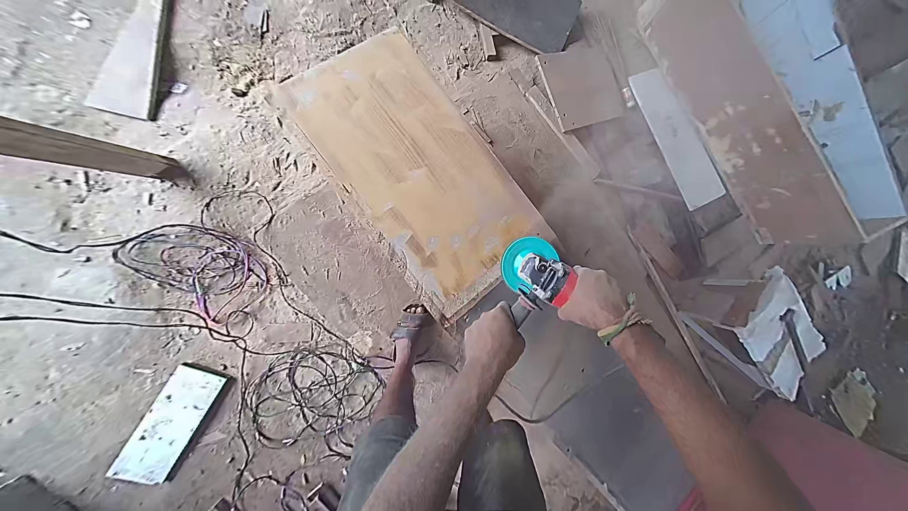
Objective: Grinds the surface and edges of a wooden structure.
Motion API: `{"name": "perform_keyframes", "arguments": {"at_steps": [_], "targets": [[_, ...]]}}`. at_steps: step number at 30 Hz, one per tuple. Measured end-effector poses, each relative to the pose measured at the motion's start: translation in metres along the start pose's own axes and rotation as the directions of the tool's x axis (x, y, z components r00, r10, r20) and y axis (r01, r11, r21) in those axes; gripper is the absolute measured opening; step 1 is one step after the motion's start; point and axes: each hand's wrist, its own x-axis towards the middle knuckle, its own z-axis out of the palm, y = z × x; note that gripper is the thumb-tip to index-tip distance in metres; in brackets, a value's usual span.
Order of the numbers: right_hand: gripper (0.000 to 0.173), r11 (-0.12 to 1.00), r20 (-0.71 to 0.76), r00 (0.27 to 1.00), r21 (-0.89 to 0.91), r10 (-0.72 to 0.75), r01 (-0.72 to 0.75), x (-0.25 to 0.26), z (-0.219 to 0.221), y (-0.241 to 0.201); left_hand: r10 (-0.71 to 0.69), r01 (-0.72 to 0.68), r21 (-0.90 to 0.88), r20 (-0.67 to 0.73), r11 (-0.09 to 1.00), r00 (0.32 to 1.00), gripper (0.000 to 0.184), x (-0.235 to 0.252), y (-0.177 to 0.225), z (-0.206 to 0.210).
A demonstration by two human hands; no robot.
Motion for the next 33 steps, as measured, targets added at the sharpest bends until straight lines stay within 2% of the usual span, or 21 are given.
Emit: {"name": "perform_keyframes", "arguments": {"at_steps": [6, 15, 18, 23, 26, 33], "targets": [[0.063, 1.0, -0.003, 1.0, -0.012, 0.015, -0.015, 0.002, -0.008, 0.006, 0.021, -0.021, -0.004, 0.006, 1.0, 1.0, 0.031, 0.005, 0.01, 0.001], [0.07, 0.986, -0.064, 0.987, 0.091, 0.145, -0.139, 0.016, -0.029, 0.026, 0.112, -0.11, 0.063, -0.036, 0.992, 0.993, 0.036, 0.027, 0.048, -0.025], [0.071, 0.985, -0.062, 0.987, 0.101, 0.146, -0.14, 0.017, -0.032, 0.028, 0.106, -0.104, 0.065, -0.028, 0.992, 0.994, 0.036, 0.027, 0.053, -0.027], [0.066, 0.999, -0.058, 0.998, 0.04, 0.015, -0.013, -0.002, -0.003, 0.001, 0.007, -0.007, 0.002, -0.069, 1.0, 0.998, 0.032, 0.009, 0.005, 0.0], [0.062, 0.997, 0.016, 0.997, -0.025, -0.07, 0.071, -0.017, 0.01, -0.025, -0.083, 0.081, -0.046, -0.062, 0.996, 0.995, 0.031, -0.003, -0.029, 0.018], [0.062, 0.978, 0.1, 0.973, -0.005, -0.208, 0.21, -0.03, 0.04, -0.048, -0.182, 0.175, -0.067, -0.122, 0.982, 0.976, 0.03, -0.025, -0.073, 0.048]]}}
